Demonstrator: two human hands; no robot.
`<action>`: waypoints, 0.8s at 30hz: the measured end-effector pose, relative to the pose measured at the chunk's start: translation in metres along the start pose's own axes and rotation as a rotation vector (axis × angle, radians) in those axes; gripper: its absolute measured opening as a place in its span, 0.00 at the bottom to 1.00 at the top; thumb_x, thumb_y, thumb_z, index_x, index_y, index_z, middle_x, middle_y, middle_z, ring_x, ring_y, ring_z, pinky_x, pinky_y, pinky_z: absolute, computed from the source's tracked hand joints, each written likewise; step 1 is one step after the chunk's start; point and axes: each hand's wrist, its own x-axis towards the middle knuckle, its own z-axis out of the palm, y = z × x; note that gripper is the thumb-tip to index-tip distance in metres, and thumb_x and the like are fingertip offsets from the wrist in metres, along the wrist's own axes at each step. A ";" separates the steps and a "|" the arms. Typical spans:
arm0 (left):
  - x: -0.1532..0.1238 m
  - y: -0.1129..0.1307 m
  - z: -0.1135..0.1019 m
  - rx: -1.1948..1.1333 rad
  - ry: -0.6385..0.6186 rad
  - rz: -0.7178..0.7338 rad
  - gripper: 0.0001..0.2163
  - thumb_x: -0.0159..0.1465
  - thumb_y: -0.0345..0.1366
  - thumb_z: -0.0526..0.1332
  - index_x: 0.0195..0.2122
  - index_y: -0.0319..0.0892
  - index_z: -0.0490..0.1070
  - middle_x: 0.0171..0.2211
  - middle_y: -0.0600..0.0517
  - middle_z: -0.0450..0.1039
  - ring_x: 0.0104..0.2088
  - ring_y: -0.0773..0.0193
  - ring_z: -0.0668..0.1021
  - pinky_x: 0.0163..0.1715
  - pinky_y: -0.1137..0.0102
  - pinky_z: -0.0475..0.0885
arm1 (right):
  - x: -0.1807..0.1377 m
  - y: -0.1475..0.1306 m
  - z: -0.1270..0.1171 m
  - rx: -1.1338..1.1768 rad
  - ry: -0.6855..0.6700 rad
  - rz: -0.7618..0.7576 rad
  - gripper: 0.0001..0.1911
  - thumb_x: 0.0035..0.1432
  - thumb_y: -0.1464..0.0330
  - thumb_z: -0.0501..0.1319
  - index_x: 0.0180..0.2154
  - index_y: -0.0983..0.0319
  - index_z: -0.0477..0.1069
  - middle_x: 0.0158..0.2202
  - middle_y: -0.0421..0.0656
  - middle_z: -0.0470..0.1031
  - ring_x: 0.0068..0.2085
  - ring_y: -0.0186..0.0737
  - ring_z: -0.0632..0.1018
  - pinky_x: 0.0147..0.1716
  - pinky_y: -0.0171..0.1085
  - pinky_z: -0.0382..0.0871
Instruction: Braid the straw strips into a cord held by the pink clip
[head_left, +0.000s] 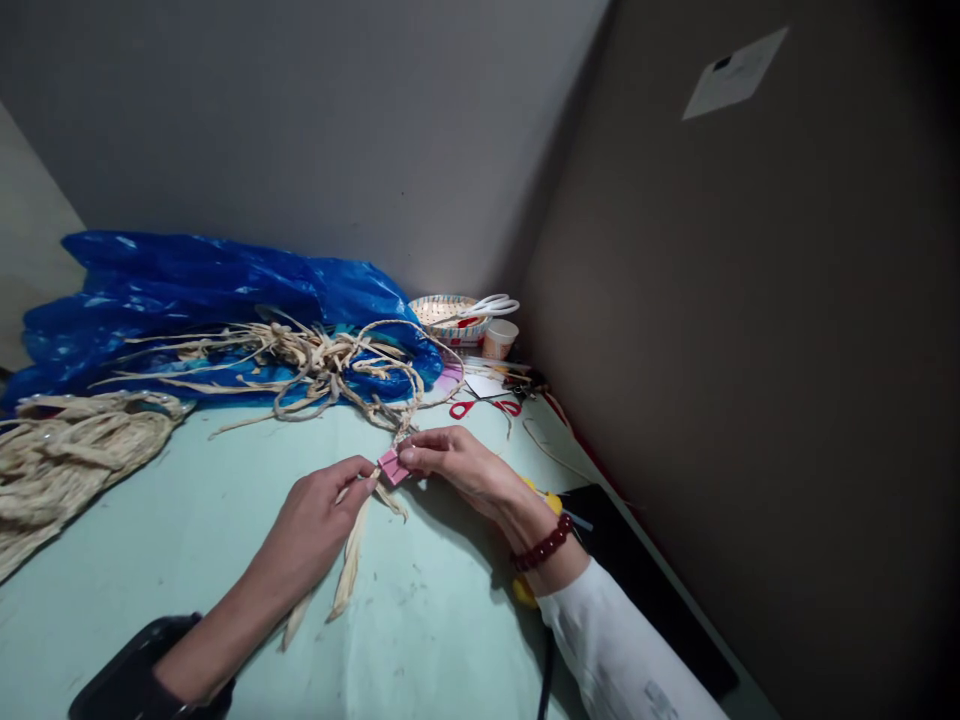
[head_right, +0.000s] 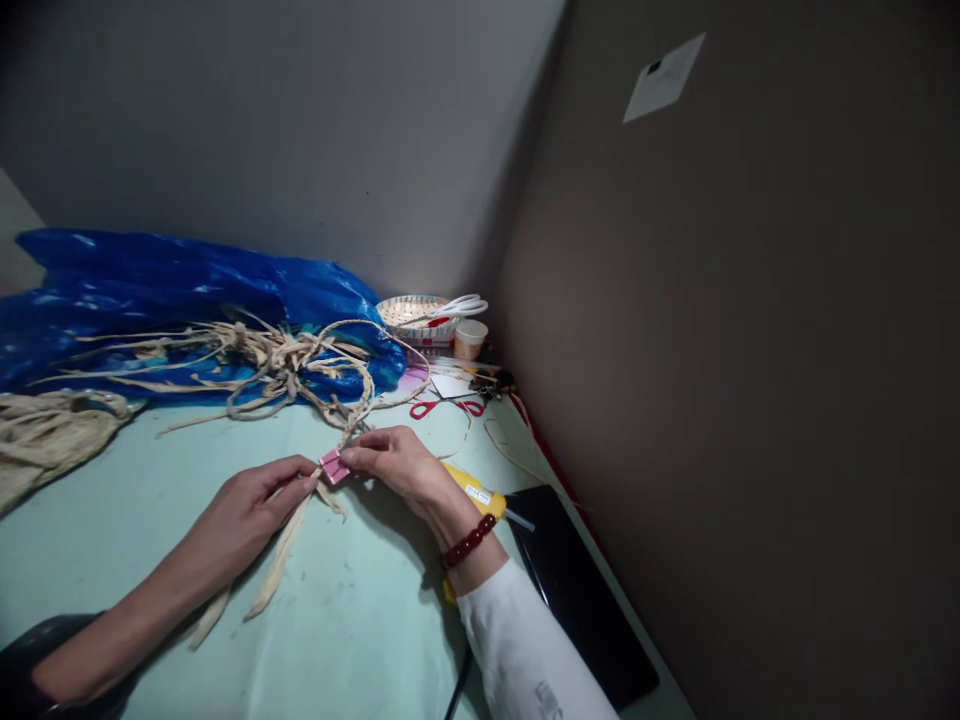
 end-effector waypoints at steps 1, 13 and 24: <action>0.000 0.000 0.000 -0.003 0.005 -0.011 0.13 0.62 0.45 0.50 0.32 0.44 0.69 0.29 0.55 0.74 0.33 0.59 0.74 0.34 0.69 0.63 | 0.001 0.001 0.001 0.004 0.015 -0.004 0.15 0.45 0.61 0.69 0.31 0.67 0.75 0.27 0.41 0.72 0.30 0.34 0.69 0.34 0.35 0.60; 0.000 -0.001 0.000 0.060 0.047 -0.012 0.13 0.61 0.45 0.50 0.30 0.45 0.69 0.24 0.56 0.69 0.29 0.62 0.70 0.30 0.70 0.62 | 0.009 0.007 0.001 0.068 0.226 -0.176 0.20 0.37 0.71 0.70 0.31 0.60 0.62 0.28 0.35 0.70 0.30 0.34 0.74 0.35 0.36 0.68; -0.002 0.003 -0.001 0.017 0.088 -0.063 0.13 0.61 0.46 0.51 0.30 0.46 0.69 0.25 0.56 0.71 0.30 0.61 0.71 0.31 0.70 0.62 | 0.008 0.010 0.003 -0.019 0.347 -0.238 0.19 0.38 0.68 0.70 0.28 0.60 0.60 0.27 0.36 0.70 0.30 0.37 0.75 0.31 0.36 0.68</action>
